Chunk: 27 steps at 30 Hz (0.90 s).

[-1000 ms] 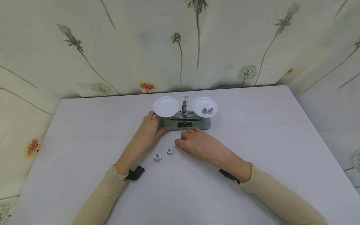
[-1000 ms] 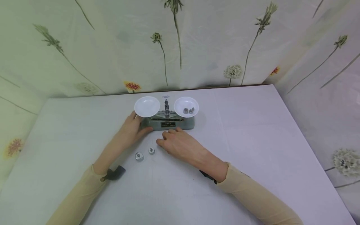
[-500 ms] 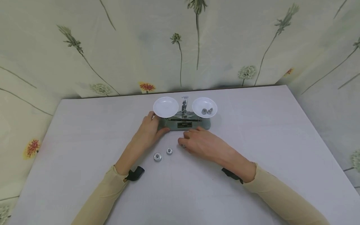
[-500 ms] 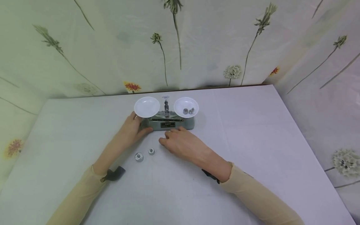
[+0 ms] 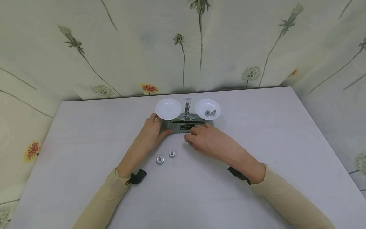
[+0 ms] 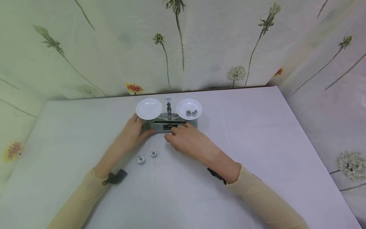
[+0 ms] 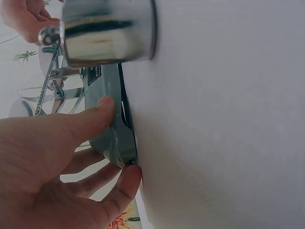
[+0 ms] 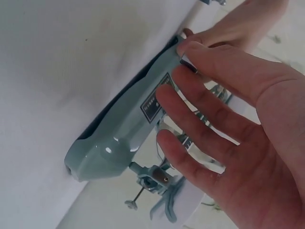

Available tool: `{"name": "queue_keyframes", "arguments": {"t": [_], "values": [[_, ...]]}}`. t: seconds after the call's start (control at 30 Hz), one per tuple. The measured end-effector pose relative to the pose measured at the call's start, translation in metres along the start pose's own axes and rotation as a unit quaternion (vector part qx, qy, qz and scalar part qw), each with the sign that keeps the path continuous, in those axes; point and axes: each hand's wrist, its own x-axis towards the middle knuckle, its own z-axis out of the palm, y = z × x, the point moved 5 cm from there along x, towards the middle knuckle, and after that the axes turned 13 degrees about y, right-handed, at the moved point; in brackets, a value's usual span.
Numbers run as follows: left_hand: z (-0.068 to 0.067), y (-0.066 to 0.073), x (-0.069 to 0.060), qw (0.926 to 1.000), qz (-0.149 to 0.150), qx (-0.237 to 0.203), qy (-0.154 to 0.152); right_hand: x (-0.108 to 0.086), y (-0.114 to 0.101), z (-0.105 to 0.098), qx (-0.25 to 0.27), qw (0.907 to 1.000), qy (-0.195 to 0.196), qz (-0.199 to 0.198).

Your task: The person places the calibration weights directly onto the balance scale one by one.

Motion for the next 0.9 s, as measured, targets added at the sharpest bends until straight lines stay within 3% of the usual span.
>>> {"name": "queue_keyframes", "arguments": {"t": [0.9], "values": [[0.002, 0.0, 0.0, 1.0, 0.003, 0.008, 0.0, 0.001, 0.008, -0.016, 0.002, 0.9999, 0.014, 0.01]]}}
